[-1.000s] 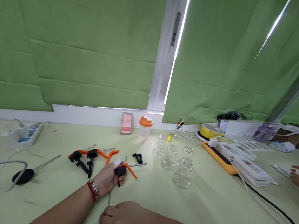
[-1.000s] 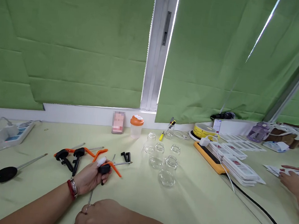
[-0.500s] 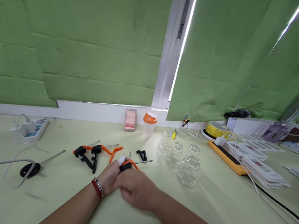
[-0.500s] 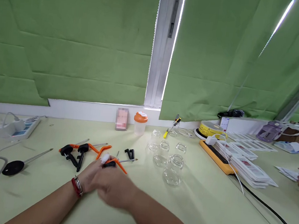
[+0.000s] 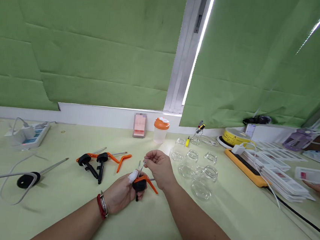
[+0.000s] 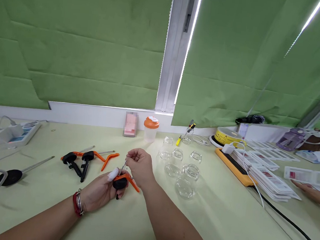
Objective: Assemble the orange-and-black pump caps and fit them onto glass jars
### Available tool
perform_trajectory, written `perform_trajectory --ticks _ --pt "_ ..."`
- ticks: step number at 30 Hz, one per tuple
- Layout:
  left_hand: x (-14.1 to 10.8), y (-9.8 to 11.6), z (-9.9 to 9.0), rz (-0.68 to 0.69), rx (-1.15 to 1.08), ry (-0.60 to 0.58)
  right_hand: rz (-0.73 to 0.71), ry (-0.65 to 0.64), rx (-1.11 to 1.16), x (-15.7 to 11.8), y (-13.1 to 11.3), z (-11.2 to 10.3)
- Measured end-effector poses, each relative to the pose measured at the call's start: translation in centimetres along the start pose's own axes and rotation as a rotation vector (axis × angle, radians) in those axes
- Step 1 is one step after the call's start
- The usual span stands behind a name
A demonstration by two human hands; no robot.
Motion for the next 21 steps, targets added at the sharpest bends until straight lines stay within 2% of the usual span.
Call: perform_trajectory --ticks 4,10,15,19,21 --pt "-0.1 0.0 0.5 -0.012 -0.006 0.009 0.017 -0.049 -0.029 -0.6 -0.3 0.0" --pt "-0.1 0.1 0.7 0.011 -0.008 0.035 0.058 -0.208 -0.236 -1.2 -0.2 -0.3" --pt "0.0 -0.1 0.0 -0.01 -0.011 0.019 -0.055 -0.176 -0.56 -1.8 -0.2 -0.5" --pt "0.1 0.0 -0.2 -0.027 0.018 0.015 -0.052 -0.196 -0.628 -2.0 -0.3 -0.6" --pt "0.1 0.1 -0.1 -0.02 0.021 0.015 -0.031 -0.266 -0.632 -2.1 -0.5 -0.8"
Point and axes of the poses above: each hand's wrist, its own x-axis towards the middle knuckle, its own z-axis out of the palm, y = z × x, the point moved 1 cm from there along x, towards the middle knuckle, and after that the axes turned 15 degrees about z, right-handed, at the moved point
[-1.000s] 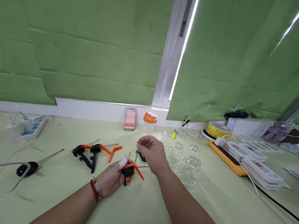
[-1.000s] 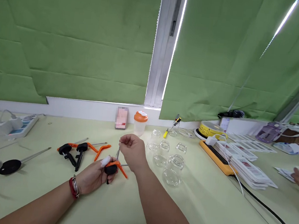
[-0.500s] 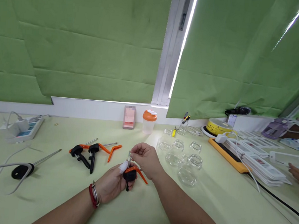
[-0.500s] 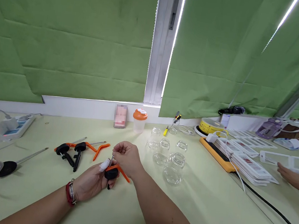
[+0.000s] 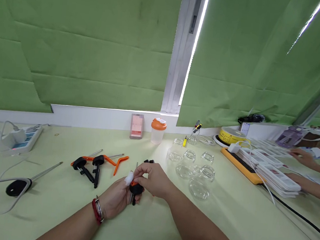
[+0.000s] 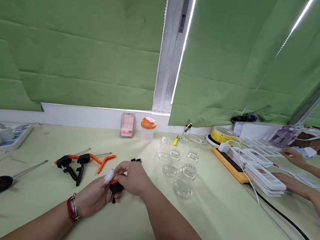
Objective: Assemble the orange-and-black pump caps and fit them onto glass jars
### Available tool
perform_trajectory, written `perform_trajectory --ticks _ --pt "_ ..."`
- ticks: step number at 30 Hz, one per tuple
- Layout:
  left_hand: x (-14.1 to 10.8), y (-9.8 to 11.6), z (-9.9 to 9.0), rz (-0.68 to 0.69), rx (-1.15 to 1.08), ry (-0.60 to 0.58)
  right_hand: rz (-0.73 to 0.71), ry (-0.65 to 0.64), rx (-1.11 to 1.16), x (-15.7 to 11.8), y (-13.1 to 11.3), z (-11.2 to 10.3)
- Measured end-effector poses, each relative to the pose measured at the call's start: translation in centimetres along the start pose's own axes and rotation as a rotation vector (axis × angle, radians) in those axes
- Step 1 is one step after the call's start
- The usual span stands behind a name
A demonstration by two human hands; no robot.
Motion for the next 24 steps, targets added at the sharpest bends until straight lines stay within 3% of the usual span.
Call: perform_trajectory --ticks 4,8,11,14,16,20,22,24 --pt "0.0 0.1 -0.1 0.004 -0.026 0.063 -0.051 -0.214 -0.069 -0.7 -0.5 -0.5" --pt "0.1 0.3 -1.0 -0.009 -0.024 0.116 -0.17 -0.103 -0.356 -1.0 -0.9 -0.3" --pt "0.0 1.0 -1.4 -0.009 0.063 -0.054 -0.241 -0.045 -0.465 -0.9 -0.7 0.2" --pt "-0.2 2.1 -0.9 0.021 0.229 -0.278 -0.307 -0.125 -0.474 -0.8 -0.5 0.4" --pt "-0.3 2.6 -0.4 0.07 0.326 -0.313 -0.346 -0.194 -0.494 -0.9 -0.6 0.4" --pt "-0.4 2.4 0.1 0.052 0.398 -0.201 -0.39 -0.195 -0.502 -1.0 -1.2 -0.1" --pt "-0.3 2.1 -0.1 0.01 0.36 -0.115 -0.379 -0.099 -0.396 -0.6 -1.0 -0.8" --pt "0.0 1.8 -0.5 0.022 0.323 -0.018 -0.304 0.082 -0.217 0.3 0.0 -1.9"
Point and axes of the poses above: each hand's wrist, its own x-axis towards the middle knuckle, its own z-axis out of the palm, y = z × x, the point moved 1 cm from there along x, towards the middle knuckle, and after that the axes turned 15 degrees about z, right-handed, at the moved point
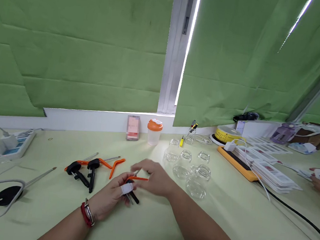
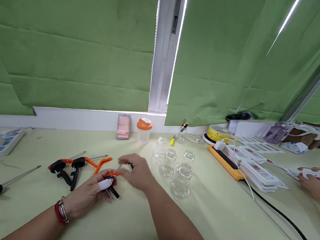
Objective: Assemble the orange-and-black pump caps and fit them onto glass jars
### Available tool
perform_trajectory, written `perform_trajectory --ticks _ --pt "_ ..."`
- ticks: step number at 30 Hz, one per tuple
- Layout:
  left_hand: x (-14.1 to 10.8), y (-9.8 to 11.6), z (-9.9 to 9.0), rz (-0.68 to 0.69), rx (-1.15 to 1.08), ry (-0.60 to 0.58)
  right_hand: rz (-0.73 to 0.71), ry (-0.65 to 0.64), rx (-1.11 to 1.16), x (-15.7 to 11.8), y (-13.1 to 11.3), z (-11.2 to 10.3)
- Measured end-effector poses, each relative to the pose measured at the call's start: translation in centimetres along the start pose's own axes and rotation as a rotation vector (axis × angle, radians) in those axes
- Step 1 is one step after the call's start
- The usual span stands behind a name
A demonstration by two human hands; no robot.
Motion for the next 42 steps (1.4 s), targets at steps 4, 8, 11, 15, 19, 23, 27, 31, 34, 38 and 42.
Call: perform_trajectory --ticks 4,8,11,15,19,23,27,31,34,38,42 --pt "0.5 -0.6 -0.7 0.056 -0.016 0.166 0.417 0.429 0.006 1.1 4.6 -1.1" --pt "0.7 -1.0 -1.1 0.091 -0.053 0.24 0.427 0.326 -0.112 1.5 7.4 -0.7" --pt "0.7 -1.2 -1.1 0.094 -0.088 0.257 0.419 0.232 -0.207 1.5 8.0 -0.1" --pt "0.9 -1.2 -1.2 0.075 -0.128 0.278 0.464 0.232 -0.31 1.5 8.4 0.1" --pt "1.0 -1.2 -1.5 0.074 -0.153 0.3 0.514 0.259 -0.384 1.4 8.7 -0.1" --pt "1.0 -1.0 -1.5 0.071 -0.154 0.324 0.531 0.262 -0.406 1.5 8.8 -0.2" --pt "1.1 -0.9 -1.4 0.072 -0.147 0.385 0.514 0.245 -0.409 1.7 8.7 0.0" --pt "1.3 -1.0 -1.5 0.091 -0.168 0.418 0.542 0.27 -0.413 1.7 8.8 0.0" --pt "1.2 -1.1 -1.7 0.101 -0.187 0.43 0.586 0.307 -0.396 1.5 8.9 -0.3" --pt "1.0 -1.1 -1.8 0.113 -0.174 0.425 0.623 0.366 -0.329 1.3 8.9 -0.8" --pt "0.9 -1.0 -2.0 0.13 -0.159 0.444 0.574 0.382 -0.187 1.0 7.8 -0.6"
Point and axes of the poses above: each hand's wrist, its own x-axis towards the middle knuckle, its own z-axis out of the palm, y = z × x, the point moved 1 cm from there along x, towards the middle knuckle, and after that the axes turned 15 degrees about z, right-handed, at the moved point
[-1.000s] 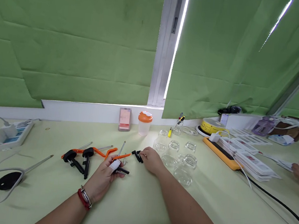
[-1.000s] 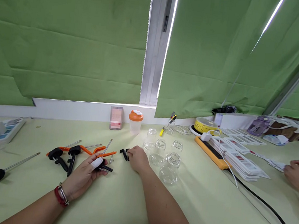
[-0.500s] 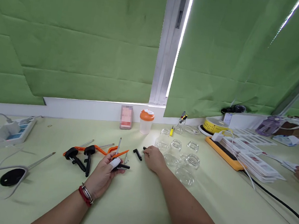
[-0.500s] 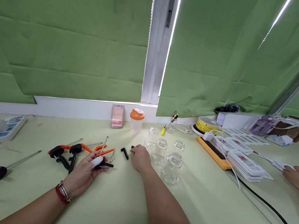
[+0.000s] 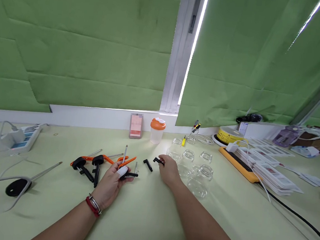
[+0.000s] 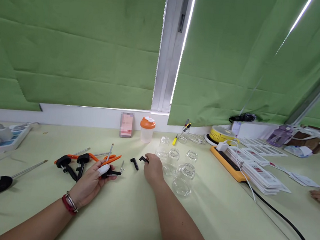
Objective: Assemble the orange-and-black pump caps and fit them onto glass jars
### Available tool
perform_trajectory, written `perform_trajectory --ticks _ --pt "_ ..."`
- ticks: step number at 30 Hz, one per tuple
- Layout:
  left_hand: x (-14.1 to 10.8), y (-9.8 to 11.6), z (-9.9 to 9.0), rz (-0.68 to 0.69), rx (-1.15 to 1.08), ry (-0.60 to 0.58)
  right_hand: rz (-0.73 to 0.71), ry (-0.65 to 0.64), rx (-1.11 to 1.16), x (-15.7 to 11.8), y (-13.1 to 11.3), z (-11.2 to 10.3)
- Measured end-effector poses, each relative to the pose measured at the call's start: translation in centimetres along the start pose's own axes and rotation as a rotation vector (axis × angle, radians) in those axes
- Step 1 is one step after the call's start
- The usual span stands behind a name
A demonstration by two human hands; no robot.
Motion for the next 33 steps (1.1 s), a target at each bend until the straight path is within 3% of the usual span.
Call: perform_trajectory --ticks 4,10,17,33 --pt "0.1 0.2 0.0 0.012 -0.006 0.011 -0.023 -0.144 0.142 -1.9 -1.3 0.2" --pt "-0.1 0.0 0.2 -0.016 -0.034 -0.051 0.057 -0.482 0.285 -5.4 -2.2 0.6" --pt "-0.8 0.3 0.8 -0.067 -0.034 -0.168 -0.004 -0.469 0.266 -6.4 -1.9 1.4" --pt "-0.8 0.4 1.1 -0.067 0.026 -0.143 -0.056 -0.406 0.237 -6.2 -1.3 0.9"
Point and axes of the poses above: each hand's wrist, its own x-axis towards the middle knuckle, its own z-axis out of the palm, y = z × x, the point moved 1 cm from there along x, towards the middle knuckle, and after that the axes turned 15 degrees about z, right-handed, at the moved point
